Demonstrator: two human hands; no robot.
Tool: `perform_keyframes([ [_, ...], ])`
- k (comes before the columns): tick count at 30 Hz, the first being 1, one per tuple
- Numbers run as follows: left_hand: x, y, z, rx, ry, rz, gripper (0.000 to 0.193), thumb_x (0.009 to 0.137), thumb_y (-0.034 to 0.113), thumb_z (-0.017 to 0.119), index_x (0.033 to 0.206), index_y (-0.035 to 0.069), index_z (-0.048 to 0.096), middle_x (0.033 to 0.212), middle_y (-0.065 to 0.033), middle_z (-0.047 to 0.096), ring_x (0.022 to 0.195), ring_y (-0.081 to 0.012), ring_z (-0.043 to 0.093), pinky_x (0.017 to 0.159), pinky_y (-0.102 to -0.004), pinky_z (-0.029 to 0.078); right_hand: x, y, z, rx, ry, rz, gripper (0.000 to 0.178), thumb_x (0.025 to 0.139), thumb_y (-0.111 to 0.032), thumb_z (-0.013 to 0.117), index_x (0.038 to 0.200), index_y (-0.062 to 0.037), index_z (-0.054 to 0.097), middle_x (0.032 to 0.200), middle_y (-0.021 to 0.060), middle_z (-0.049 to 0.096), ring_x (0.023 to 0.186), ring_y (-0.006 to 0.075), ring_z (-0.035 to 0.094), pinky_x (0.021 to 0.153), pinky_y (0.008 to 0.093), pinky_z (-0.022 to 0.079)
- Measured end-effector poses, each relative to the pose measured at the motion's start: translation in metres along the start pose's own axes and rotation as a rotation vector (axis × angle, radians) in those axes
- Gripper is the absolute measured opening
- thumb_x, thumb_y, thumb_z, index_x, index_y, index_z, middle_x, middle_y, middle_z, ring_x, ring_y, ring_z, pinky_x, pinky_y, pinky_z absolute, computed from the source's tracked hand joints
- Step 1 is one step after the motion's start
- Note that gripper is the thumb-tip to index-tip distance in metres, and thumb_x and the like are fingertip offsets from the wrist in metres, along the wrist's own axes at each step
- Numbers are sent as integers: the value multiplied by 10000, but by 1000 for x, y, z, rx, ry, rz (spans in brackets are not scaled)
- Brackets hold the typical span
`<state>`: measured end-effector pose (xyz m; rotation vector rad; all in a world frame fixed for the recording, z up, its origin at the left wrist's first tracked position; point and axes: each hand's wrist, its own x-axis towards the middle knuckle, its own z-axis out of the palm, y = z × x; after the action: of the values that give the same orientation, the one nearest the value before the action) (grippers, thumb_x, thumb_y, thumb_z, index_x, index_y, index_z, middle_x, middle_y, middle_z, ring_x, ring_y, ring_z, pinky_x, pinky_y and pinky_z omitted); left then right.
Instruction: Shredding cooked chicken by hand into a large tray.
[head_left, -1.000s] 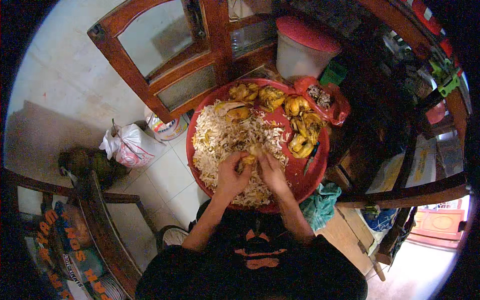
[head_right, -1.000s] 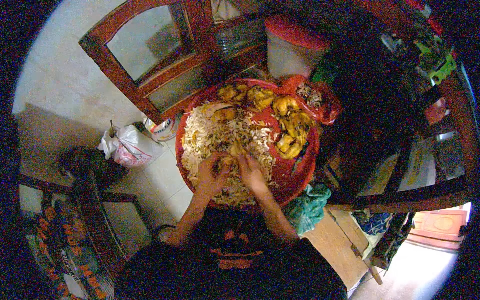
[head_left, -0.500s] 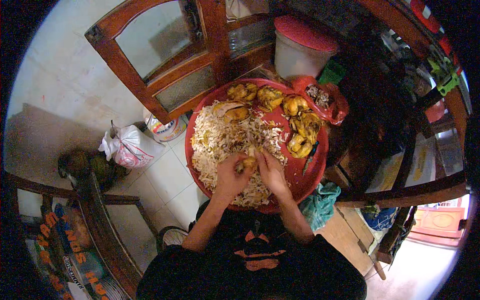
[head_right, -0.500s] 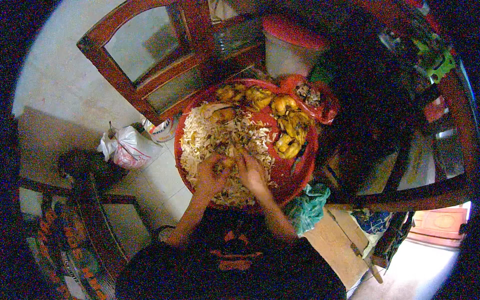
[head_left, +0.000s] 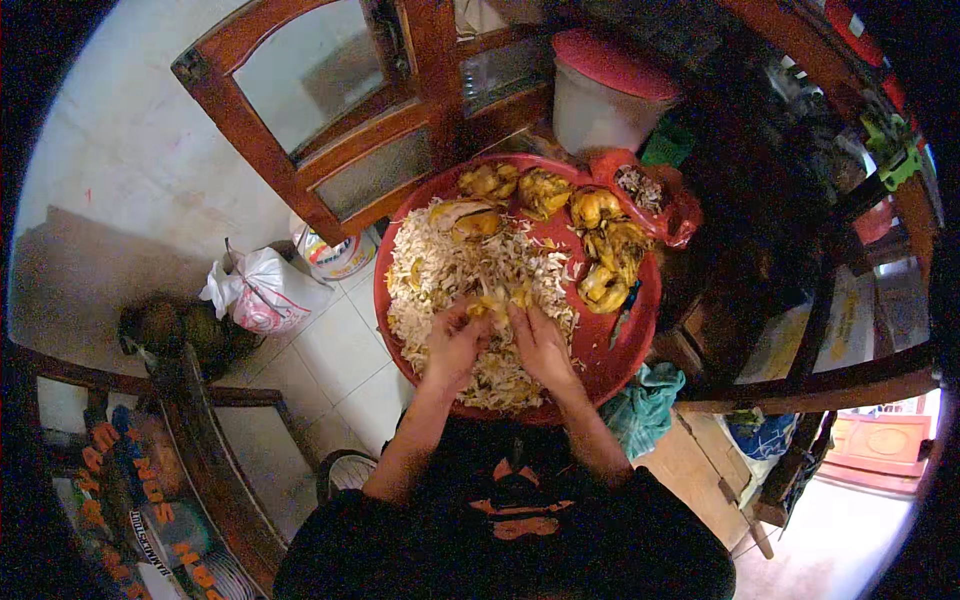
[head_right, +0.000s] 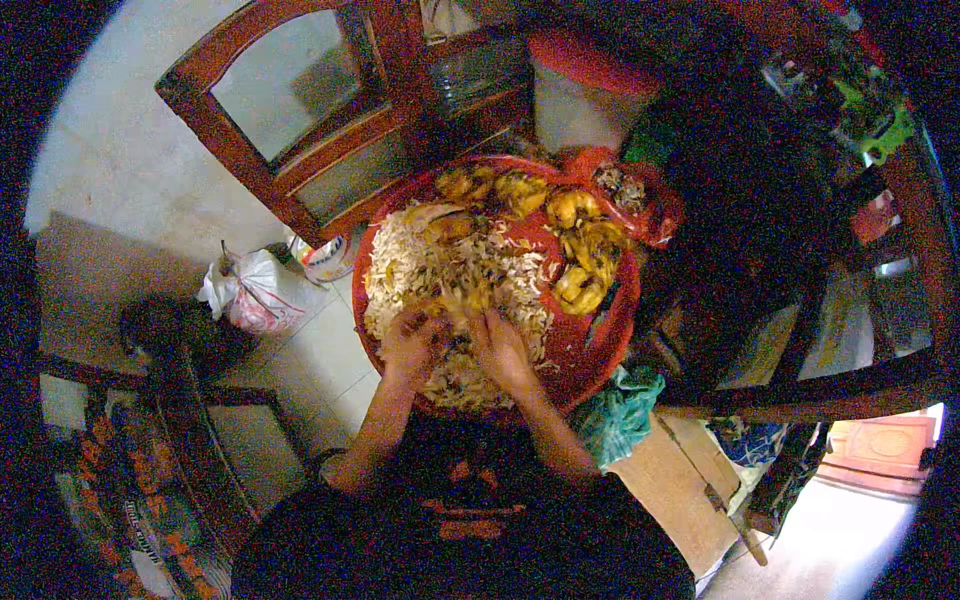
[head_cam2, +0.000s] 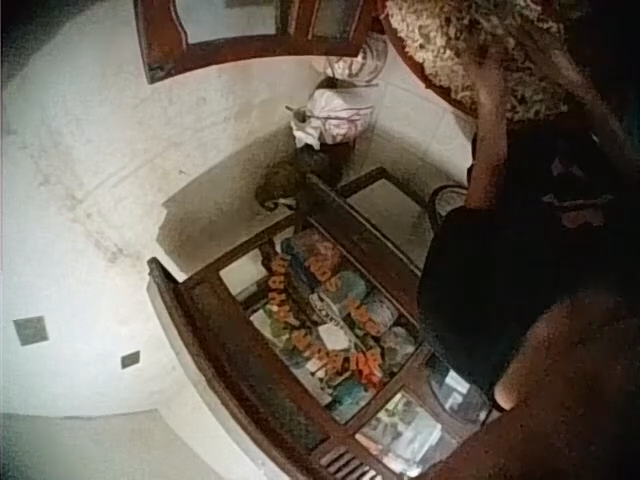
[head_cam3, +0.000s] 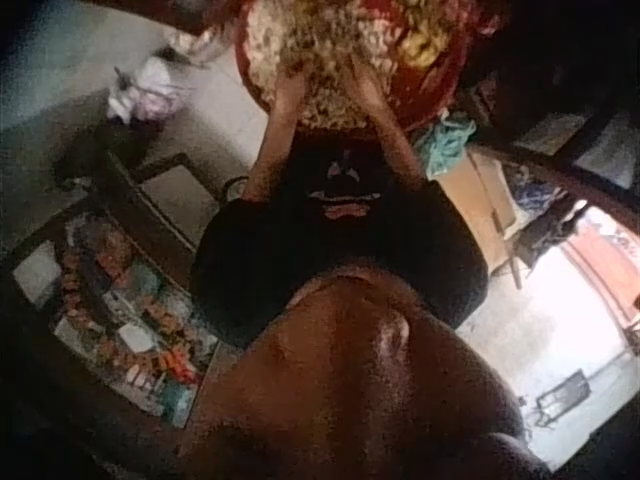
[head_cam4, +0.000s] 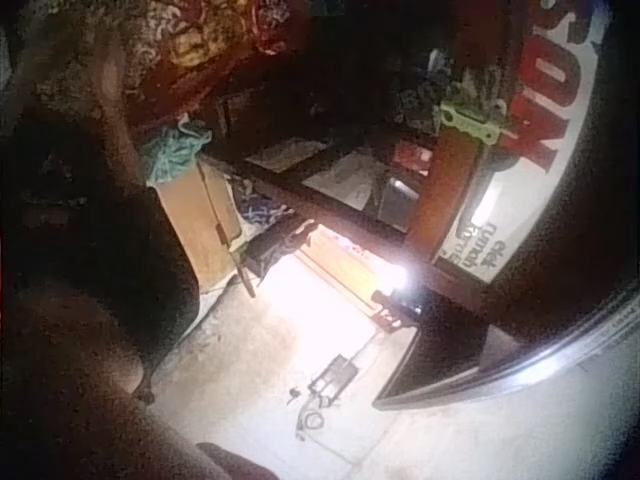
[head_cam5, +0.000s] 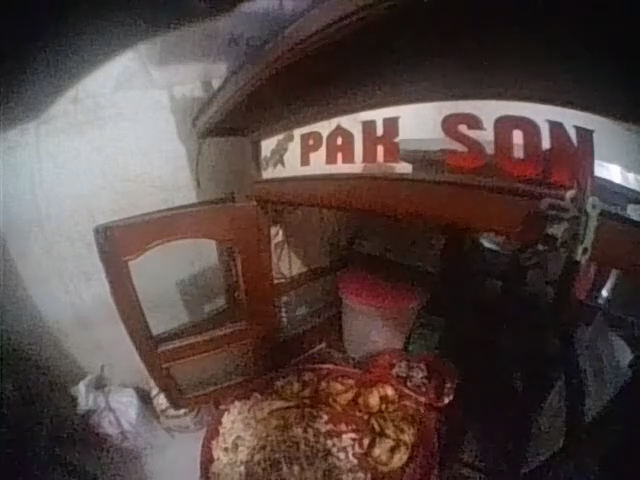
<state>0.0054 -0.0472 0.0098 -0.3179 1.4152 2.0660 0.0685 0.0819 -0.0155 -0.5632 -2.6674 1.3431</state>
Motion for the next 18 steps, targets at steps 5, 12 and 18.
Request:
perform_keyframes([
  [5,-6,-11,13,116,98,-2,141,872,77,489,988,37,559,739,1,537,592,-67,459,479,-202,358,7,3,9,173,110,81,330,932,-288,428,1012,14,538,721,161,561,637,247,530,612,352,433],
  [12,10,-27,-7,-279,35,-34,94,904,113,419,966,75,479,786,-17,535,563,-92,451,464,-217,349,6,10,-10,506,58,379,318,940,-267,409,1081,-10,531,870,75,565,789,169,530,673,308,444],
  [18,1,-20,12,-171,186,-124,86,926,161,404,942,99,461,767,-28,527,579,-105,462,465,-222,348,-10,-2,12,44,-124,18,304,872,-136,504,1166,-61,500,992,211,534,836,326,540,706,389,458],
])
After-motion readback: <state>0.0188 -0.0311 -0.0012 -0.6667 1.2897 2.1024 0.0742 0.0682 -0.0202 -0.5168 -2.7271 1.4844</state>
